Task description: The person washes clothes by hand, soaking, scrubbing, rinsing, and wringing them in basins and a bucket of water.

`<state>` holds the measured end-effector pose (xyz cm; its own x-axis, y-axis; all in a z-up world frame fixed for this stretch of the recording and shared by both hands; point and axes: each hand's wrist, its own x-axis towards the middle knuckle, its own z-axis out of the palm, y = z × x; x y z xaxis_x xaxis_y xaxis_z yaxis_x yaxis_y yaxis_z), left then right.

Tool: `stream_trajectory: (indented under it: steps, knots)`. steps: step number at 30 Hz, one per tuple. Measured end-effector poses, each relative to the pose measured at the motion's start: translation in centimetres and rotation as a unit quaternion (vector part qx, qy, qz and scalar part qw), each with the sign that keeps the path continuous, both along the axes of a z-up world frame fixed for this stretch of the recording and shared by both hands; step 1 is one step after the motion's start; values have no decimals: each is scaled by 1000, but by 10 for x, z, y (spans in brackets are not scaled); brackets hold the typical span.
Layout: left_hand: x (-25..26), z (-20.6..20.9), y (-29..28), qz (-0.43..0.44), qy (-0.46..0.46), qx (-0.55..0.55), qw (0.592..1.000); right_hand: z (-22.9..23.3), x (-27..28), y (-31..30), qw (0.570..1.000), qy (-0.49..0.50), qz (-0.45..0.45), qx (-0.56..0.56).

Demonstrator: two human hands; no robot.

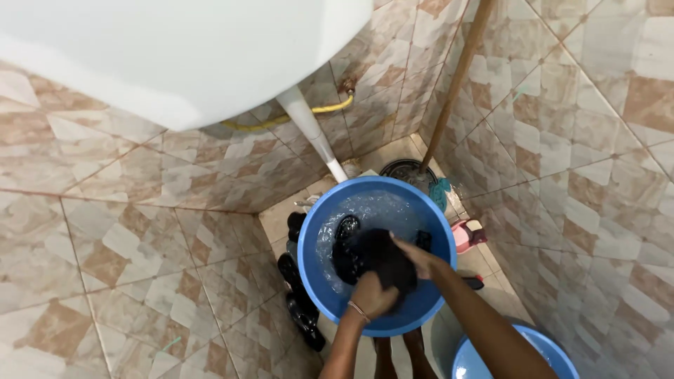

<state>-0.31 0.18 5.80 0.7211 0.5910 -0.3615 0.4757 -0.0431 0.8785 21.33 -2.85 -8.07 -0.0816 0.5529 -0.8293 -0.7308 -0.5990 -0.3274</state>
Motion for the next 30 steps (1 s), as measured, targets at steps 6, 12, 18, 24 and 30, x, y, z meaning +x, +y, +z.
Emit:
stream_trajectory:
  steps: [6,12,18,24,30]
  knots:
    - [-23,11,-2,201,28,-247,948,69,-20,-9,989,-38,-34,136]
    - [-37,-69,49,429,-104,-562,700,110,-43,-51,911,-145,257,289]
    - [-19,-127,33,369,-237,-547,713,91,-15,-60,977,-71,14,200]
    - [-30,-92,14,13,-17,-272,962,76,-21,-12,978,42,-18,205]
    - [-36,-53,25,442,-137,-490,739,41,-37,-45,970,-17,61,236]
